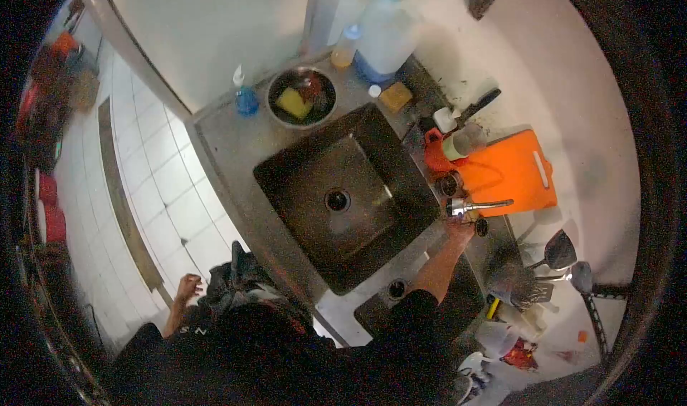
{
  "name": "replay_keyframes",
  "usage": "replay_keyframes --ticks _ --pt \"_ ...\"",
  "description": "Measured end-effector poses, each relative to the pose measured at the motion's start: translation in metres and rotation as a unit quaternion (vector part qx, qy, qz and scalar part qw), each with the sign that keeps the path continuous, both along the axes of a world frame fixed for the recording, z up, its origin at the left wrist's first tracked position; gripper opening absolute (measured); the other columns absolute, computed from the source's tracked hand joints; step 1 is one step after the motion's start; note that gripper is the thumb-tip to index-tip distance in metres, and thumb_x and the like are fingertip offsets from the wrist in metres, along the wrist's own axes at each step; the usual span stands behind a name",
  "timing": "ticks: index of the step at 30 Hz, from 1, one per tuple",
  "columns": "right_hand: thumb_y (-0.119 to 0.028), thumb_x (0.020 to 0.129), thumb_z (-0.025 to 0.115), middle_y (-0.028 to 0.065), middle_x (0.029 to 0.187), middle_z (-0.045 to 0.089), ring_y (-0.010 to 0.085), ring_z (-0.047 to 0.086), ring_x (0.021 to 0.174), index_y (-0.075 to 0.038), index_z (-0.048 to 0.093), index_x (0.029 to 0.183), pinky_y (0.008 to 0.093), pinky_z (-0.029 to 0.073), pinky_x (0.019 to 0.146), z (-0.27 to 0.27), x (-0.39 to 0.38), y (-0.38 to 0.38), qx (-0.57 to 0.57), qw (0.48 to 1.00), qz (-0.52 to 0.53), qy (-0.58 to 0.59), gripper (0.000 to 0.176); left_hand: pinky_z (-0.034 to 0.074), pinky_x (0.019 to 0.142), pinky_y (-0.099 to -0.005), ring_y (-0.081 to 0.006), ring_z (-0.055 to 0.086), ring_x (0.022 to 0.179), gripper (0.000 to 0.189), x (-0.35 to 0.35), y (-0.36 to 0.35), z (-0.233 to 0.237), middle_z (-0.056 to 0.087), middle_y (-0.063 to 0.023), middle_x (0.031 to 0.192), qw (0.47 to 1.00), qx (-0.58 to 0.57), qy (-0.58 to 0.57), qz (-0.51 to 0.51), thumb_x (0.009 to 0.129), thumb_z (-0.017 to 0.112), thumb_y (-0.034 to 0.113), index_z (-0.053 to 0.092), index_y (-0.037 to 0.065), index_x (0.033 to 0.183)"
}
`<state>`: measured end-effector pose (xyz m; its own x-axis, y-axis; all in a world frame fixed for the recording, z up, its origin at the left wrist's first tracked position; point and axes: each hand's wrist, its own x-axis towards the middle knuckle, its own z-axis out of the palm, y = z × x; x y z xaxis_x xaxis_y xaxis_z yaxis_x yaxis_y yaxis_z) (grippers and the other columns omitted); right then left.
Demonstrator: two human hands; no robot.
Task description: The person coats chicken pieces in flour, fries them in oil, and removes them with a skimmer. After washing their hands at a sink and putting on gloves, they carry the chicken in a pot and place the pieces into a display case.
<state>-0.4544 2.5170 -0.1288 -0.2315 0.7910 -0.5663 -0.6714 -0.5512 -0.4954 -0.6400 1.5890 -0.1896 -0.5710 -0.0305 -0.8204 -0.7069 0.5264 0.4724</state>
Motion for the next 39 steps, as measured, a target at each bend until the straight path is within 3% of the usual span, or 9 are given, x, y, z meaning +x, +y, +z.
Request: replay_keyframes --ticks 2,10,15,21,22,25,26,30,39 --pt "-0.024 0.095 0.049 0.0065 0.096 0.063 0.0196 0.062 0.076 -0.004 0.056 0.105 0.0360 0.052 0.067 -0.001 0.018 0.001 -0.088 0.980 -0.004 0.176 0.024 0.050 0.053 -0.0331 -0.0224 0.067 0.069 0.033 0.005 0.001 0.003 0.065 -0.0108 0.085 0.999 -0.020 -0.038 -0.005 0.086 0.063 0.027 0.058 0.000 0.103" --pt "-0.013 0.091 0.057 0.0046 0.095 0.061 0.0152 0.059 0.079 -0.005 0.056 0.109 0.0303 0.051 0.068 -0.029 -0.025 -0.063 0.149 0.969 0.169 -0.096 0.019 0.048 0.053 -0.0296 -0.0189 0.064 0.067 0.035 0.023 0.009 0.014 0.064 -0.0100 0.086 0.999 -0.006 0.050 -0.019 0.088 0.061 0.030 0.058 -0.001 0.105" --pt "-0.016 0.091 0.063 0.0017 0.090 0.060 0.0123 0.056 0.074 -0.008 0.058 0.111 0.0267 0.048 0.062 0.004 -0.083 -0.162 0.340 0.926 0.158 -0.047 0.022 0.047 0.056 -0.0297 -0.0176 0.062 0.070 0.038 0.048 0.004 0.008 0.063 -0.0077 0.087 1.000 0.018 0.007 -0.018 0.088 0.061 0.034 0.056 0.001 0.108" --pt "-0.023 0.090 0.066 -0.0016 0.078 0.052 0.0085 0.044 0.059 -0.005 0.058 0.111 0.0244 0.037 0.050 0.039 -0.113 -0.197 0.212 0.937 0.253 -0.113 0.029 0.051 0.055 -0.0297 -0.0180 0.063 0.073 0.034 0.071 -0.006 0.008 0.064 -0.0129 0.091 0.998 -0.018 -0.006 -0.062 0.090 0.059 0.027 0.059 -0.003 0.105" --pt "-0.032 0.095 0.056 0.0007 0.064 0.049 0.0094 0.043 0.051 -0.004 0.058 0.112 0.0265 0.035 0.044 0.055 -0.125 -0.207 0.200 0.928 0.215 -0.232 0.032 0.053 0.058 -0.0312 -0.0197 0.064 0.076 0.034 0.081 -0.015 -0.005 0.064 -0.0148 0.093 0.997 0.030 0.028 -0.062 0.089 0.059 0.026 0.059 -0.005 0.104" --pt "-0.035 0.097 0.050 0.0078 0.071 0.055 0.0135 0.050 0.057 0.001 0.060 0.105 0.0282 0.043 0.044 0.105 -0.131 -0.237 0.081 0.985 0.086 0.128 0.038 0.057 0.065 -0.0354 -0.0251 0.064 0.084 0.034 0.092 -0.012 0.006 0.062 -0.0183 0.096 0.997 0.010 0.067 -0.040 0.088 0.061 0.023 0.059 -0.007 0.104" --pt "-0.035 0.092 0.059 0.0098 0.100 0.062 0.0210 0.060 0.084 -0.003 0.057 0.114 0.0332 0.052 0.070 0.047 -0.114 -0.201 0.266 0.938 0.209 -0.077 0.039 0.057 0.064 -0.0356 -0.0248 0.065 0.082 0.035 0.098 -0.018 -0.005 0.063 -0.0178 0.096 0.997 0.034 0.072 -0.018 0.087 0.062 0.024 0.059 -0.007 0.104" --pt "-0.033 0.092 0.059 0.0099 0.100 0.062 0.0210 0.060 0.086 -0.002 0.057 0.114 0.0332 0.052 0.072 0.040 -0.120 -0.179 0.314 0.903 0.243 -0.164 0.038 0.055 0.063 -0.0348 -0.0218 0.067 0.072 0.036 0.123 -0.011 -0.024 0.068 -0.0167 0.088 0.996 0.004 0.047 0.077 0.084 0.064 0.028 0.063 -0.004 0.101" --pt "-0.029 0.091 0.059 0.0100 0.102 0.062 0.0210 0.059 0.089 -0.001 0.057 0.113 0.0330 0.051 0.077 0.068 -0.126 -0.224 0.381 0.847 0.241 -0.283 0.036 0.054 0.071 -0.0360 -0.0253 0.068 0.073 0.038 0.141 0.004 -0.009 0.069 -0.0181 0.083 0.992 -0.081 0.090 0.033 0.078 0.062 0.029 0.065 -0.002 0.099"
